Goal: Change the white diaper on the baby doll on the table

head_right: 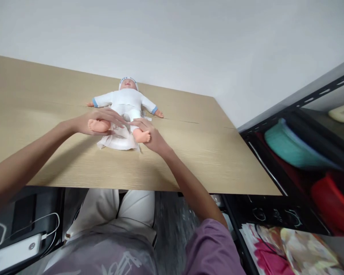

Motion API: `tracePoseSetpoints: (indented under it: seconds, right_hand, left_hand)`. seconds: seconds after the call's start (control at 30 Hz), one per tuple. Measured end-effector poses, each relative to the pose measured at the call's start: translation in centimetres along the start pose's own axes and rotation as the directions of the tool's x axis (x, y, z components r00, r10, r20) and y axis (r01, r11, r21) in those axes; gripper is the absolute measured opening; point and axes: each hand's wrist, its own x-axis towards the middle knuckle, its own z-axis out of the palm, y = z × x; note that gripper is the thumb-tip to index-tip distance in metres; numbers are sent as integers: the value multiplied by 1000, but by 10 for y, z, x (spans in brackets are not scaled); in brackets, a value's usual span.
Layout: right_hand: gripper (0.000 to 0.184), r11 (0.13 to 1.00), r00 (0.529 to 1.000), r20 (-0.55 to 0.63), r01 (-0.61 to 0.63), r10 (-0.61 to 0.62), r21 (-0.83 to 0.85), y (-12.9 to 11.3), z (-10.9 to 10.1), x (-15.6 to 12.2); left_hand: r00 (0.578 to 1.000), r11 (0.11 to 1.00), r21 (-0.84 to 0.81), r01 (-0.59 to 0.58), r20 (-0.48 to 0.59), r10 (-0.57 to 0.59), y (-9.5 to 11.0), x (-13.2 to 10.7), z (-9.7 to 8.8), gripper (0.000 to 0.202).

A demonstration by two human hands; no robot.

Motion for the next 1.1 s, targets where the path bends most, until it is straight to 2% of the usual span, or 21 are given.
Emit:
tracePoseSetpoints:
  seconds: [0.13,0.27,0.47,0.6,0.73,0.87,0.97,1.03,1.1]
  right_hand:
    - [45,994,993,108,64,-55,-88,18,-4,-18]
    - [44,980,986,146,105,-81,-170,40,8,-25]
    - [50,959,973,170,193,-159,-209,54,19,-30]
    - [50,953,967,199,201,-156,-228,55,19,-33]
    - [54,959,958,258,187,-129,-215,58,9,-25]
    - [56,972,936,335,167,-104,-167,51,-5,-14]
    - [48,964,954,298,115,-39,-240,31,-1,-17]
    - [62,944,966,258,99,-16,-313,17,10,-23]
    - [80,924,974,226,88,-2,-373,7,24,-30]
  left_hand:
    - [994,991,128,22,100,-36,-17,-39,-1,44]
    - [989,962,272,10,140,-50,-29,-59,13,53]
    - [984,933,355,-53,176,-11,-45,-69,29,79]
    - [982,935,354,-23,185,-46,-49,-72,31,81]
    - [969,925,380,15,224,-108,-44,-72,30,78]
    - [952,931,354,86,247,-182,-36,-67,25,66]
    - [949,944,301,135,234,-210,-28,-61,27,48]
    - [954,945,282,168,194,-227,-21,-58,34,38]
    - [958,937,286,201,143,-249,-16,-56,43,44]
